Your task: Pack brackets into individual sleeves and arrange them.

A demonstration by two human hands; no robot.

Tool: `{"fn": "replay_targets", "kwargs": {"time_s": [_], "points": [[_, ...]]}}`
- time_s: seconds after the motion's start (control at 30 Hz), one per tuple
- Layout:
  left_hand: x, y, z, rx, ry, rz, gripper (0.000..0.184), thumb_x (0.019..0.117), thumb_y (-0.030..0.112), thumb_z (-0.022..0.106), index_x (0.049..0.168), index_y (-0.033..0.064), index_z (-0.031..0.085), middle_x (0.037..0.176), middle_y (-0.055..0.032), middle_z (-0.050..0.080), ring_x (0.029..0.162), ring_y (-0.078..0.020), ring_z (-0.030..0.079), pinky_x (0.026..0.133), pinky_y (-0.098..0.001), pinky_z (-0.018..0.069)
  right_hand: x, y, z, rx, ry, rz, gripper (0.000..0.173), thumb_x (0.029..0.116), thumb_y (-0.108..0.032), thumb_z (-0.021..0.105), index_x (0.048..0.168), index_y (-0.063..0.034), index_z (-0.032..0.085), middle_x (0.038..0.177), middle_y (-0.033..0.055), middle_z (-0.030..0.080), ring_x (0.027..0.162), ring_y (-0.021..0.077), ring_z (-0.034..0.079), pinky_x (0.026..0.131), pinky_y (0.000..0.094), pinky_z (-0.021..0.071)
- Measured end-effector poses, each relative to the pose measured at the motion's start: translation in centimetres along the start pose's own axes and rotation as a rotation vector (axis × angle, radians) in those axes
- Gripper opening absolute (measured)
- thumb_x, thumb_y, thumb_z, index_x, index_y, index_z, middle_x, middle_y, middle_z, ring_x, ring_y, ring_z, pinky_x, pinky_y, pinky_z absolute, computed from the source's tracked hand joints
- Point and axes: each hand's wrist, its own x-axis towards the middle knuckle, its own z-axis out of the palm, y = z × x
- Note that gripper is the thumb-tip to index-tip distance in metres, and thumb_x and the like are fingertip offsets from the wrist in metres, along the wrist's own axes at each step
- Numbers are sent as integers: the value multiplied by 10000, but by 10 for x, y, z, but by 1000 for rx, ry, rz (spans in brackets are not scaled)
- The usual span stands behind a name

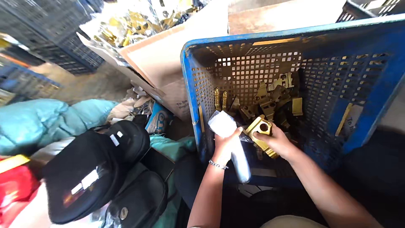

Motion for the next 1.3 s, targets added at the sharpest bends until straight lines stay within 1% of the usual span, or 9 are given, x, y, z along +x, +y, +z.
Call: {"fn": "replay_targets", "kwargs": {"time_s": [0.13,0.37,0.6,0.77,0.87,0.97,1.07,1.2,1.3], "points": [[-2,6,-1,56,-87,-16,479,849,-38,746,1264,-101,516,1049,-122,669,933,-102,668,851,-248,566,4,-9,17,-821,-258,-47,508,1019,-140,563,1450,75,400,1424,310,509,1112,477,651,943,599,515],[9,-11,0,441,-66,289,649,776,141,855,1240,-191,545,1120,-227,684,1058,-136,665,977,-277,520,42,-7,20,-241,-227,65,893,899,-84,733,1611,-23,197,1583,279,338,1430,349,425,1162,449,380],[-2,-18,8,253,-15,601,586,735,61,841,1152,-234,554,1027,-189,706,970,-50,680,927,-200,544,34,10,7,111,72,-168,701,785,-129,829,1421,1,565,1336,137,648,1148,100,649,975,247,536],[-1,-13,7,310,51,566,576,758,65,833,1171,-224,556,1040,-207,697,975,-82,680,927,-218,542,19,1,-13,45,85,-172,673,788,-151,803,1415,-40,584,1388,145,592,1219,147,599,997,280,521],[-30,-18,19,400,-232,660,407,756,73,821,1059,-153,668,958,-180,745,922,-143,729,884,-297,587,28,7,-7,-176,222,-359,468,840,-113,742,1278,37,673,1249,230,674,1141,275,659,993,410,528],[-33,-19,18,240,-317,476,478,784,53,826,1144,-176,611,1019,-165,729,962,-99,707,917,-257,572,21,-15,-23,-636,-185,-167,300,844,-66,767,1103,77,716,1105,301,680,1089,443,647,999,599,482],[-7,7,-18,19,-118,139,476,891,43,720,1296,-106,520,1078,-117,687,974,-101,675,897,-273,567,22,-64,-45,-903,-713,6,220,894,-83,770,1068,49,742,1061,263,695,998,415,652,923,584,483],[6,28,-40,-95,74,132,372,912,-27,645,1259,-87,525,1047,-95,679,934,-72,676,851,-258,583,10,-128,-80,-110,-279,-698,126,892,-74,683,998,-128,726,925,-69,716,776,-5,654,709,186,573],[-5,25,-31,-85,105,156,646,804,-94,743,1364,-111,422,1134,-131,656,1004,-76,670,894,-247,577,23,-146,-57,200,84,-698,324,964,-33,574,1276,-119,582,1207,36,677,951,151,725,843,340,641]]}}
